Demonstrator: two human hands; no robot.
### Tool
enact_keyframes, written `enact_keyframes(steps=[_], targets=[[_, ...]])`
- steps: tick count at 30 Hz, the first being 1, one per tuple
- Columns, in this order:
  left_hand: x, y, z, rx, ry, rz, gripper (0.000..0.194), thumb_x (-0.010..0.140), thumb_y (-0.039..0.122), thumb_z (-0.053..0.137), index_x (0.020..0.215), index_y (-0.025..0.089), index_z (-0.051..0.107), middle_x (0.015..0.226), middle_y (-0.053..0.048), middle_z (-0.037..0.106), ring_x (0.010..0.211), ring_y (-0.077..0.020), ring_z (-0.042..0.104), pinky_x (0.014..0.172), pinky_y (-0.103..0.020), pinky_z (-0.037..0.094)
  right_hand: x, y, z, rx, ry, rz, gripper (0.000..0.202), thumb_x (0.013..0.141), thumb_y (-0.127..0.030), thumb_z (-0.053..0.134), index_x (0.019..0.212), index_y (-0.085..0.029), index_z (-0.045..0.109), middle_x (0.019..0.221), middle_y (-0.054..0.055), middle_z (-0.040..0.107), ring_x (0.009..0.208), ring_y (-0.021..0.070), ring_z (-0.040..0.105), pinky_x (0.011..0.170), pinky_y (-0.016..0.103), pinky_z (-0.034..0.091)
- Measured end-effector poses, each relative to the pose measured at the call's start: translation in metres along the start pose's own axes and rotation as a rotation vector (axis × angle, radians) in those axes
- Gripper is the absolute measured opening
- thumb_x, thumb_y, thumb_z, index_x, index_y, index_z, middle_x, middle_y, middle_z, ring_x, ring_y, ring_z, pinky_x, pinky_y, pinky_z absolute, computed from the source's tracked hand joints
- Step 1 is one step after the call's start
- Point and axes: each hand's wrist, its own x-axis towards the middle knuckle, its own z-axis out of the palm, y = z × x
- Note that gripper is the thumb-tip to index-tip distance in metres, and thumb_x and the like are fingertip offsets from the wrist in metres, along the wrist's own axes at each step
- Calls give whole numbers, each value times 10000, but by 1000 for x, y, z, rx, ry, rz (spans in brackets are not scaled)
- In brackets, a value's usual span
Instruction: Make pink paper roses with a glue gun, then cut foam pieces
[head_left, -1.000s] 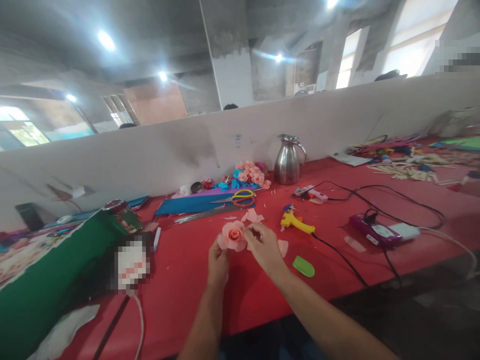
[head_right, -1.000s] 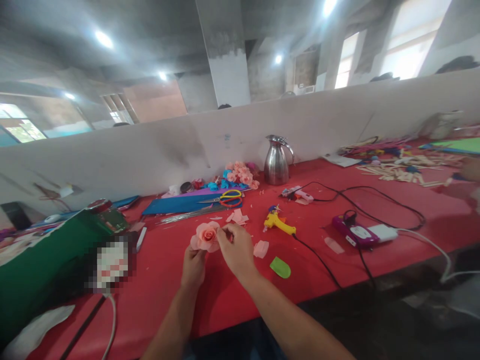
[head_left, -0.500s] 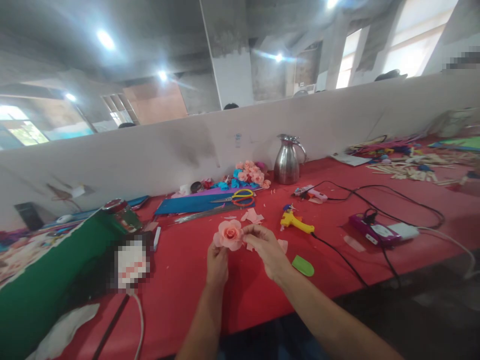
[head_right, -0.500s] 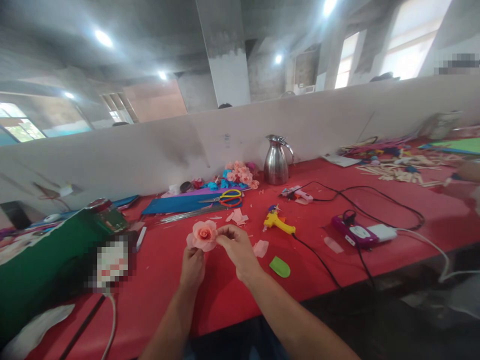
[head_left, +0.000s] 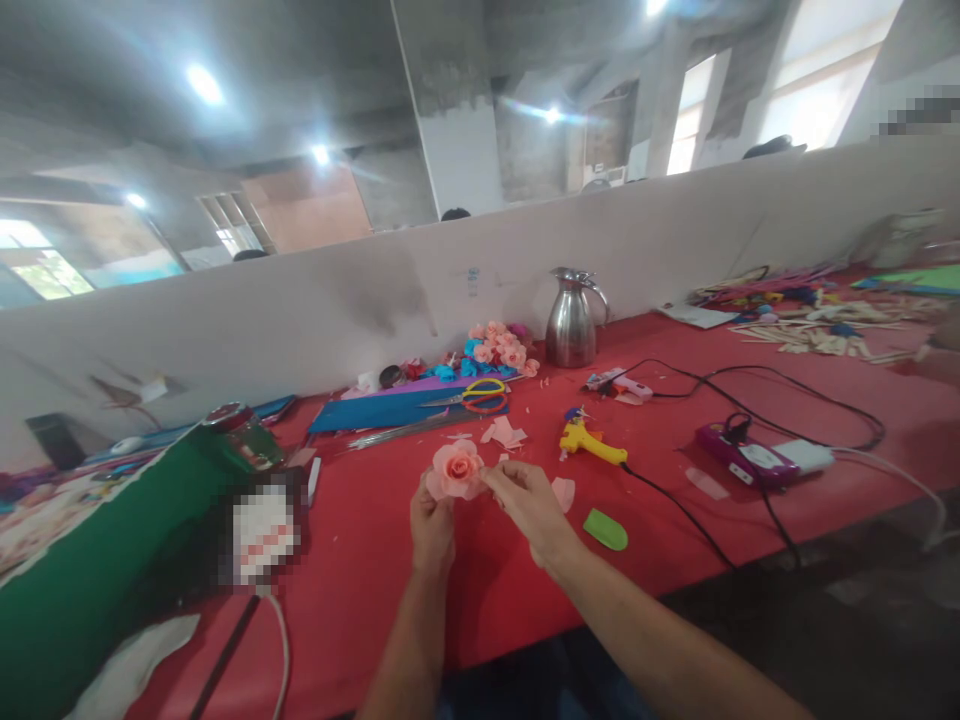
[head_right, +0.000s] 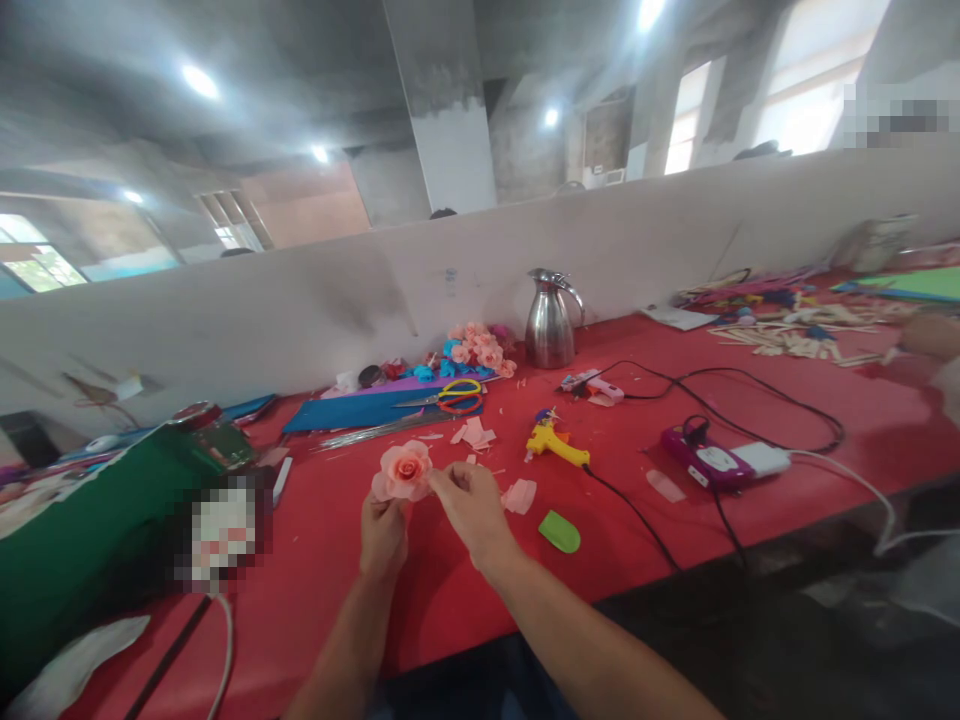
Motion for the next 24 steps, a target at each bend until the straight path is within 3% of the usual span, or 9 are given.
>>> enact_keyframes(steps=[8,16,24], targets=[[-1,3,0,12,18,4,209,582,119,607,782,164,646,783,-1,642,729,-139,565,737,-242,438,-3,-5,6,33,20,25,196,644,-308,561,504,-193,485,459,-71,369,478,87,282,474,244,202],[0,3,1,-7,25,-14,238,566,117,616,793,177,651,790,16,645,708,-122,556,732,-229,425,-4,-7,6,86,20,90,135,611,-291,584,540,-189,529,494,-67,408,490,86,289,493,250,211],[-4,11,7,-74,-33,-174,101,529,146,672,616,155,621,579,30,598,575,-107,505,606,-211,412,-10,-9,3,189,-15,76,93,594,-279,599,609,-194,564,533,-61,451,503,92,325,502,250,228]])
